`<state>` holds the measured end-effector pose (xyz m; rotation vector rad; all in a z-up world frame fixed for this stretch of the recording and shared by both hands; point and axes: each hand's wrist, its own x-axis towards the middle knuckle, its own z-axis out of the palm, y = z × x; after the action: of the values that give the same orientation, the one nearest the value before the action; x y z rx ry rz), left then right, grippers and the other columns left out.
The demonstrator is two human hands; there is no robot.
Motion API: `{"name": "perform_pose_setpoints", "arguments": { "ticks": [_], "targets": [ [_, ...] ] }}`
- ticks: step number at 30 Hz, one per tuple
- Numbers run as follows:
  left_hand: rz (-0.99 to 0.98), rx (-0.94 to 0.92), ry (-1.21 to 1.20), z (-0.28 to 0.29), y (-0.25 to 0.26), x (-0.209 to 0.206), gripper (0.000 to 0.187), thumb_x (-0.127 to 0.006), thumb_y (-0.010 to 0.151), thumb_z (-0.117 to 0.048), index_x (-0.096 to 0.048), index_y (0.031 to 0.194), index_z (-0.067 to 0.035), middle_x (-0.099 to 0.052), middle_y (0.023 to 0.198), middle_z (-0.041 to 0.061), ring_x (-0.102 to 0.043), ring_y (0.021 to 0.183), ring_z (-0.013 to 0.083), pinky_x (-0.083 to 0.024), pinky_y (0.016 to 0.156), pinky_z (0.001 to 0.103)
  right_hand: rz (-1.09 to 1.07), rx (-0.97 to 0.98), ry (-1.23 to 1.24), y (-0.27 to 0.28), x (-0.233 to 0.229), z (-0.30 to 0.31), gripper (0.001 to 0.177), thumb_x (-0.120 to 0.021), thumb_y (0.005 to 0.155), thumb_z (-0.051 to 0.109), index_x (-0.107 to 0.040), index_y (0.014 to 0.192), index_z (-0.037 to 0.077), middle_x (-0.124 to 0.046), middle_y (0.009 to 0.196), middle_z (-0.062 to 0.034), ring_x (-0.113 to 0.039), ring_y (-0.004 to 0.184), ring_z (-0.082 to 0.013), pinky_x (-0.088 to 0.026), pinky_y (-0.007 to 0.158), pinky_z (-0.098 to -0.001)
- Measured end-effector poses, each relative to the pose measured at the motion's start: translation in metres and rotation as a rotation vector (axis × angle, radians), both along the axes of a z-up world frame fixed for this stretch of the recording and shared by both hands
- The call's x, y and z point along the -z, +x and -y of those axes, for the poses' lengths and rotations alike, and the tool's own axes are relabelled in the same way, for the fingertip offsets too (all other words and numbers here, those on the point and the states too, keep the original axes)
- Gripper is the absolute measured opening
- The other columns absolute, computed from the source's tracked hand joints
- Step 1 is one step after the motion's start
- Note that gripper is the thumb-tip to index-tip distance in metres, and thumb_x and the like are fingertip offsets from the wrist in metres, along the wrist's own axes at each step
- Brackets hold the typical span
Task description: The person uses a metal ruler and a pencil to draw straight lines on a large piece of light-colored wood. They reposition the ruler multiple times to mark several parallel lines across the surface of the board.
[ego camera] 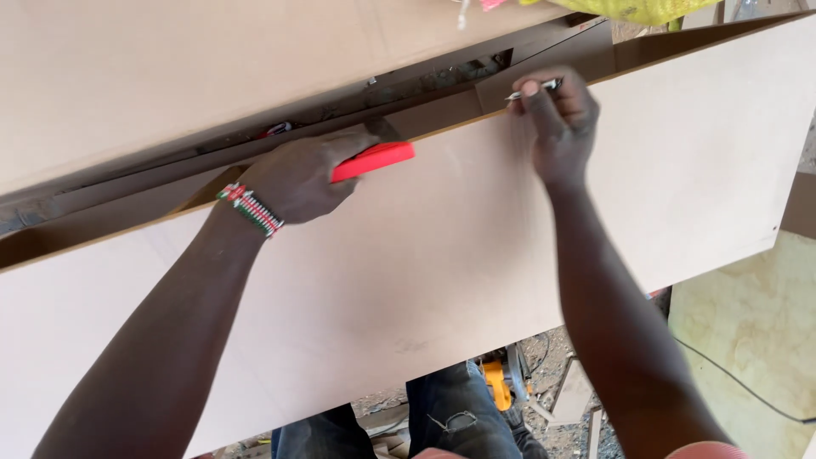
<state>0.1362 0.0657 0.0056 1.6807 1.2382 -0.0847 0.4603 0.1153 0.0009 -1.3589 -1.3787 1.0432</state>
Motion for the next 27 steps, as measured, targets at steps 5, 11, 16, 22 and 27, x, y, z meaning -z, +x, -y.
{"name": "perform_pose_setpoints", "arguments": {
  "ticks": [5, 11, 16, 22, 27],
  "targets": [
    [0.011, 0.014, -0.061, -0.042, 0.095, -0.016, 0.058, -0.047, 0.092, -0.022, -0.047, 0.15, -0.024, -0.069, 0.128, 0.002, -0.067, 0.096, 0.0318, -0.052, 0.075, 0.045, 0.195, -0.506, -0.256, 0.065, -0.005, -0.065, 0.023, -0.065, 0.109, 0.024, -0.065, 0.1, 0.004, -0.066, 0.083, -0.009, -0.063, 0.076, -0.0146, -0.057, 0.073, -0.0266],
    [0.054, 0.014, 0.043, -0.053, 0.127, 0.003, 0.061, -0.05, 0.092, -0.022, -0.047, 0.153, -0.017, -0.064, 0.143, 0.002, -0.065, 0.112, 0.0296, -0.049, 0.092, 0.042, 0.166, -0.692, -0.574, 0.056, -0.003, -0.097, 0.015, -0.065, 0.1, 0.015, -0.065, 0.086, 0.011, -0.066, 0.077, -0.0018, -0.059, 0.068, -0.0072, -0.052, 0.065, -0.0211],
    [0.038, 0.011, 0.069, -0.056, 0.135, 0.005, 0.063, -0.048, 0.093, -0.02, -0.043, 0.156, -0.021, -0.064, 0.143, 0.006, -0.069, 0.106, 0.0336, -0.053, 0.085, 0.044, 0.049, -0.849, -0.55, 0.072, 0.01, -0.112, 0.019, -0.066, 0.103, 0.023, -0.067, 0.09, 0.01, -0.065, 0.081, -0.0009, -0.06, 0.072, -0.0091, -0.053, 0.07, -0.0229],
    [0.028, 0.03, 0.034, -0.066, 0.145, 0.005, 0.062, -0.046, 0.091, -0.013, -0.047, 0.152, -0.02, -0.072, 0.125, 0.008, -0.069, 0.089, 0.0325, -0.053, 0.07, 0.044, 0.171, -0.901, -0.588, 0.069, 0.004, -0.12, 0.018, -0.064, 0.097, 0.024, -0.069, 0.086, 0.011, -0.07, 0.082, 0.0016, -0.061, 0.074, -0.0071, -0.053, 0.074, -0.0229],
    [0.058, 0.049, 0.025, -0.07, 0.145, 0.009, 0.066, -0.046, 0.089, -0.01, -0.044, 0.155, -0.019, -0.072, 0.126, 0.011, -0.069, 0.088, 0.034, -0.052, 0.071, 0.043, 0.263, -0.94, -0.491, 0.073, 0.006, -0.126, 0.019, -0.063, 0.097, 0.023, -0.07, 0.081, 0.014, -0.07, 0.076, 0.006, -0.063, 0.07, -0.0054, -0.049, 0.073, -0.0226]
  ]
}}
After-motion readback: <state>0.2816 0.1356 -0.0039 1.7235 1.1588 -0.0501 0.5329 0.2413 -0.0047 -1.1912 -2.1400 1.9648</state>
